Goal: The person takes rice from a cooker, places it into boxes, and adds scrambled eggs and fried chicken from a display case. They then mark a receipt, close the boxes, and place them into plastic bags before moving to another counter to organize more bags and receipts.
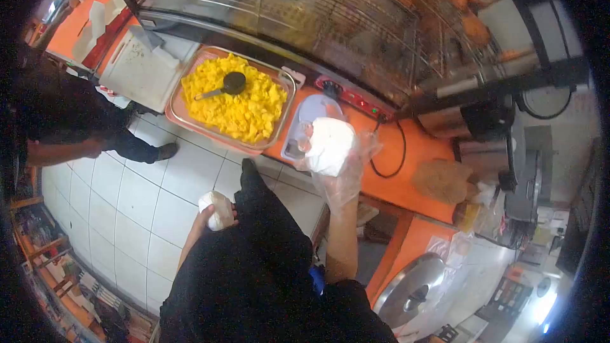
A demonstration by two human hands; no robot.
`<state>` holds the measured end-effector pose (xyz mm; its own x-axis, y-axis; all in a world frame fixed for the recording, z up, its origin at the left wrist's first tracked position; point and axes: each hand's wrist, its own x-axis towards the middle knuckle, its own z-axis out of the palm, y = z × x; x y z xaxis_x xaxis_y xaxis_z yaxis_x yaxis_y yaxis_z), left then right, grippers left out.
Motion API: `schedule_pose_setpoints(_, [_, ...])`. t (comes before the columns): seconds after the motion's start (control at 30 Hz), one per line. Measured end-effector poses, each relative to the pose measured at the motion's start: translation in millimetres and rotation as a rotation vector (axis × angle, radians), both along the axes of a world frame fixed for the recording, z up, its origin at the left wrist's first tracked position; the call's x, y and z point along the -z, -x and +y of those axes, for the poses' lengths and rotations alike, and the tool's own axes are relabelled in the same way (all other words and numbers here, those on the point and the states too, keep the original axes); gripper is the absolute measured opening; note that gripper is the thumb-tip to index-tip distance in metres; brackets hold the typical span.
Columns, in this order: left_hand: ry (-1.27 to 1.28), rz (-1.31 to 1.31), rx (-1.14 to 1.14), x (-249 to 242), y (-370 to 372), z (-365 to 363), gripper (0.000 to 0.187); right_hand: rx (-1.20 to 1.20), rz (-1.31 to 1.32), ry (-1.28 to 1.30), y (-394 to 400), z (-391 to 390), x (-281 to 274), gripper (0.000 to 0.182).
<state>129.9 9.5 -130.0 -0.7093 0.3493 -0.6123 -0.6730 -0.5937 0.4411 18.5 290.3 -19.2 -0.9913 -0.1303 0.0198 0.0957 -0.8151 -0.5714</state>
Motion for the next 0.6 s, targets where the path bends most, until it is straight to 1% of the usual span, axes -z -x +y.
schedule_pose_setpoints(0.03, [0.032, -0.004, -0.022, 0.3, 11.5, -1.7, 0.061, -0.002, 0.019, -0.006, 11.8, 2.8, 2.7, 0.084])
schedule_pose_setpoints(0.13, [0.124, 0.002, -0.099, -8.8, 38.8, -11.1, 0.060, -0.155, -0.048, 0.243, 48.9, 7.6, -2.2, 0.085])
schedule_pose_setpoints(0.23, [0.191, 0.027, -0.193, -16.6, 53.0, -24.6, 0.057, -0.121, -0.283, 1.020, 73.5, -37.0, -26.1, 0.085])
schedule_pose_setpoints(0.27, [0.152, 0.004, -0.233, -17.4, 56.8, -30.6, 0.057, -0.113, -0.398, 1.265, 81.9, -50.9, -31.1, 0.087])
schedule_pose_setpoints(0.3, [0.108, -0.012, -0.268, -18.8, 61.2, -38.5, 0.057, -0.283, -0.363, 0.982, 95.0, -57.8, -29.9, 0.085])
schedule_pose_setpoints(0.37, [0.122, -0.051, -0.380, -28.8, 72.1, -54.4, 0.056, -0.575, -0.206, 0.403, 131.4, -65.4, -18.7, 0.087])
schedule_pose_setpoints(0.4, [0.123, -0.072, -0.426, -33.1, 79.3, -62.4, 0.056, -0.587, -0.087, 0.284, 149.0, -82.3, -7.0, 0.088])
schedule_pose_setpoints(0.47, [0.215, -0.020, -0.460, -44.1, 92.6, -83.9, 0.060, -0.675, -0.006, 0.155, 163.5, -113.7, -11.9, 0.084])
schedule_pose_setpoints(0.5, [0.260, -0.002, -0.467, -48.8, 97.6, -95.7, 0.063, -0.702, 0.004, 0.112, 173.1, -129.2, -3.6, 0.083])
schedule_pose_setpoints(0.57, [0.491, 0.023, -0.498, -48.1, 111.6, -128.9, 0.062, -0.806, 0.047, 0.122, 199.3, -164.3, 20.7, 0.081])
schedule_pose_setpoints(0.6, [0.604, 0.037, -0.513, -48.6, 120.8, -148.8, 0.062, -0.842, 0.046, 0.131, 210.0, -184.1, 16.4, 0.080])
